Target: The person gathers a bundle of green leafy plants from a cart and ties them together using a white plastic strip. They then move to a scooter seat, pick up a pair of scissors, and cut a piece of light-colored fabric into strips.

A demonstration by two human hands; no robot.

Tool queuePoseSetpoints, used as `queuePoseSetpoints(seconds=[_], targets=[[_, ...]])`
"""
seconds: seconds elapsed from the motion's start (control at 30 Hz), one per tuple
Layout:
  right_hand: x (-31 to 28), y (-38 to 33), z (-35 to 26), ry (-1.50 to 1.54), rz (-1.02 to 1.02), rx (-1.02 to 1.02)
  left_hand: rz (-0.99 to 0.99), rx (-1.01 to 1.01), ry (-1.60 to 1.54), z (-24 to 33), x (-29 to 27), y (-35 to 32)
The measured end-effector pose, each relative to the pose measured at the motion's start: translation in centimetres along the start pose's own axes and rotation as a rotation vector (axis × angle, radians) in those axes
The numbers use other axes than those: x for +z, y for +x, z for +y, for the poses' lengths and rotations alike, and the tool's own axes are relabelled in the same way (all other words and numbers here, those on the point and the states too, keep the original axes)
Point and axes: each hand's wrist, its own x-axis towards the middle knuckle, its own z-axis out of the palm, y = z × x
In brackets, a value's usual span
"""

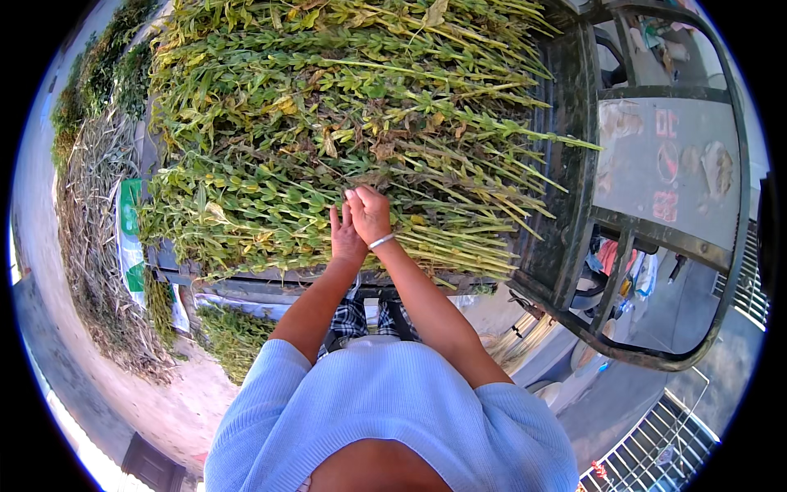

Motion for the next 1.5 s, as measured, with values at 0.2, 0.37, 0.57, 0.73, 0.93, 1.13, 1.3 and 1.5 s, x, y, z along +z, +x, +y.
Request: queuePoseSetpoints(seconds=[0.2, 0.37, 0.57, 0.73, 0.93, 1.13, 1.3, 1.5], targets=[[-1.0, -8.5, 0.5, 0.039, -0.002, 0.096, 0.091, 0.009, -0.121, -0.4, -0.2, 0.7], [-2.7, -10.9, 3.7, 0.818, -0.012, 0.926, 0.186, 0.091, -0.273, -1.6, -1.0, 0.8], [-2.3, -11.1, 4.4, 1.098, -0.095, 1.002, 0.167, 0.242, -0.447, -3.8, -3.6, -1.2], [-3.0, -11.5, 6.7, 0.971, -0.276, 0.929, 0.451, 0.079, -0.57, -4.4, -4.6, -5.5], [-2.9, -10.9, 5.2, 0.908, -0.29, 0.901, 0.04, -0.633, -1.179, 5.5, 9.3, -15.9], [-3.1, -11.1, 5.3, 0.876, -0.287, 0.92, -0.328, -0.879, -0.939, 9.5, 10.2, -10.5], [-4.0, -11.4, 5.1, 0.751, -0.424, 0.846, -0.333, -0.733, -1.085, 7.0, 12.6, -10.9], [-4.7, -9.2, -0.2, 0.113, -0.336, -0.057, 0.21, -0.386, -1.439, 3.8, 10.9, -13.0]])
